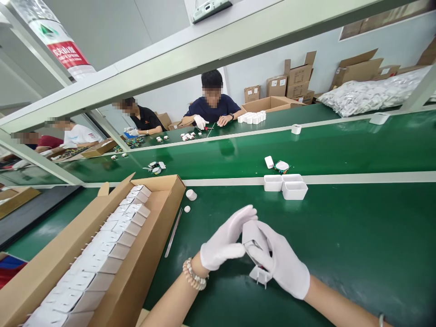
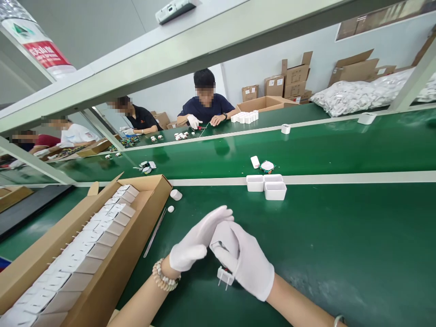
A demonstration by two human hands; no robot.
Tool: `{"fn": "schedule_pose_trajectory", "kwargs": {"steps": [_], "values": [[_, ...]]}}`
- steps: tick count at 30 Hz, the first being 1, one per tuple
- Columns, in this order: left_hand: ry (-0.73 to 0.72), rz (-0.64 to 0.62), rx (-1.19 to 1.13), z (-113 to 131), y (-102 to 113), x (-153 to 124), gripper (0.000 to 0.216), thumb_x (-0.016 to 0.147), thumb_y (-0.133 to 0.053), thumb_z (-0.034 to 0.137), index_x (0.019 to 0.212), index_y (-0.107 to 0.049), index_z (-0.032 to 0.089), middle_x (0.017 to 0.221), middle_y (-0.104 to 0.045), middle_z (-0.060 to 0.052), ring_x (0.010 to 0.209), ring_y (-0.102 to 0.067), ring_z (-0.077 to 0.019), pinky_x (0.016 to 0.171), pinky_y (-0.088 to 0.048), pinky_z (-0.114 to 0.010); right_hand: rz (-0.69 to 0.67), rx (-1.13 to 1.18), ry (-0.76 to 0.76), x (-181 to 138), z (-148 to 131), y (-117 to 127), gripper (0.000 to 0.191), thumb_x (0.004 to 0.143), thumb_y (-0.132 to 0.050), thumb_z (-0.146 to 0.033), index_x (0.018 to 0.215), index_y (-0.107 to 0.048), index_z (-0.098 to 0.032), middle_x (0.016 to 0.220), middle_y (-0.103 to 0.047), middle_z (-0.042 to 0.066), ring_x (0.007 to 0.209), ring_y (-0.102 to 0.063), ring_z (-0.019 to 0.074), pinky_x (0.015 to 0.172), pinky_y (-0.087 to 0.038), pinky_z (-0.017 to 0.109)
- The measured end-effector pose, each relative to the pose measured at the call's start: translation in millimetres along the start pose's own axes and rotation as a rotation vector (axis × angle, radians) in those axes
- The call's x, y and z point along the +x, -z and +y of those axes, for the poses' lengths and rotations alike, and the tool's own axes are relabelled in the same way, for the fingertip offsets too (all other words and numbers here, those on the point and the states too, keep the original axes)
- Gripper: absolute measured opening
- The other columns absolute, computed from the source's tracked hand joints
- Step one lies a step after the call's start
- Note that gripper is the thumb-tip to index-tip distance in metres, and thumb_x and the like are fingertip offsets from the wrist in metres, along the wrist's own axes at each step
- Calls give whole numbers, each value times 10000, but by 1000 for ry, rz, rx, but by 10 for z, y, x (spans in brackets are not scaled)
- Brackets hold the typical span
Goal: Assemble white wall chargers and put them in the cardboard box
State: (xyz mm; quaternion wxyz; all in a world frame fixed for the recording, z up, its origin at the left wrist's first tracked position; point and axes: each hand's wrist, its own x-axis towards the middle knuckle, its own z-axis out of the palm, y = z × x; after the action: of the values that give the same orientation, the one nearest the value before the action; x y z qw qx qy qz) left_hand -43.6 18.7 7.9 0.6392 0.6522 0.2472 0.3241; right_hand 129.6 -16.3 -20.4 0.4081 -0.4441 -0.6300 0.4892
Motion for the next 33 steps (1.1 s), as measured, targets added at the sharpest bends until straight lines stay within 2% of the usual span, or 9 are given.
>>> {"fn": "schedule_pose_trajectory", "kwargs": {"steps": [3,6,10,13,22,25,30,33], "values": [[118,75,17,-59,-151,29,917,560,-829,488,1323,-415,192,1313,-477,-158,1207,-467,-353,1054,-314,-544,-20,-63,38,-2,5,-37,263,759,-600,-327,976,-547,-190,830,-602,42,748,-601,233,650,-497,350],[145,152,17,-125,-227,51,796,531,-848,457,1184,-499,164,1181,-561,-132,1110,-531,-323,1007,-370,-509,-14,-71,36,12,22,-50,236,750,-571,-314,934,-535,-171,803,-585,48,735,-599,235,651,-492,359],[142,203,26,-163,-221,67,769,504,-855,447,1130,-527,145,1156,-576,-131,1089,-535,-320,997,-378,-491,-14,-47,31,24,45,-47,193,764,-547,-304,904,-528,-173,816,-581,49,766,-583,232,684,-484,359],[142,220,48,-157,-222,74,701,570,-832,404,1147,-530,146,1164,-593,-122,1086,-544,-302,987,-396,-454,-22,-14,-6,31,42,-49,172,767,-529,-274,907,-529,-173,836,-581,46,784,-575,225,702,-473,351],[147,234,49,-118,-237,84,582,632,-804,359,1116,-576,131,1133,-617,-115,1076,-553,-287,969,-417,-398,-42,66,-74,26,28,-47,286,746,-550,-266,1010,-554,-156,913,-612,63,870,-585,248,764,-466,356],[174,238,42,-129,-236,96,621,625,-799,403,1125,-567,120,1136,-611,-129,1075,-549,-299,964,-414,-414,-33,85,-85,33,55,-41,270,761,-550,-298,993,-553,-160,912,-604,64,880,-577,250,798,-458,370],[181,227,35,-158,-240,93,733,613,-764,539,1157,-526,109,1110,-593,-141,1061,-545,-322,946,-418,-451,-50,114,-112,66,88,-36,278,779,-570,-375,973,-530,-180,884,-558,44,843,-545,233,770,-448,367],[137,211,57,-175,-225,76,704,696,-673,598,1193,-509,127,1162,-567,-144,1096,-526,-321,970,-403,-453,-73,145,-114,81,76,-34,268,802,-562,-440,903,-504,-198,825,-514,18,777,-509,202,731,-436,348]]}}
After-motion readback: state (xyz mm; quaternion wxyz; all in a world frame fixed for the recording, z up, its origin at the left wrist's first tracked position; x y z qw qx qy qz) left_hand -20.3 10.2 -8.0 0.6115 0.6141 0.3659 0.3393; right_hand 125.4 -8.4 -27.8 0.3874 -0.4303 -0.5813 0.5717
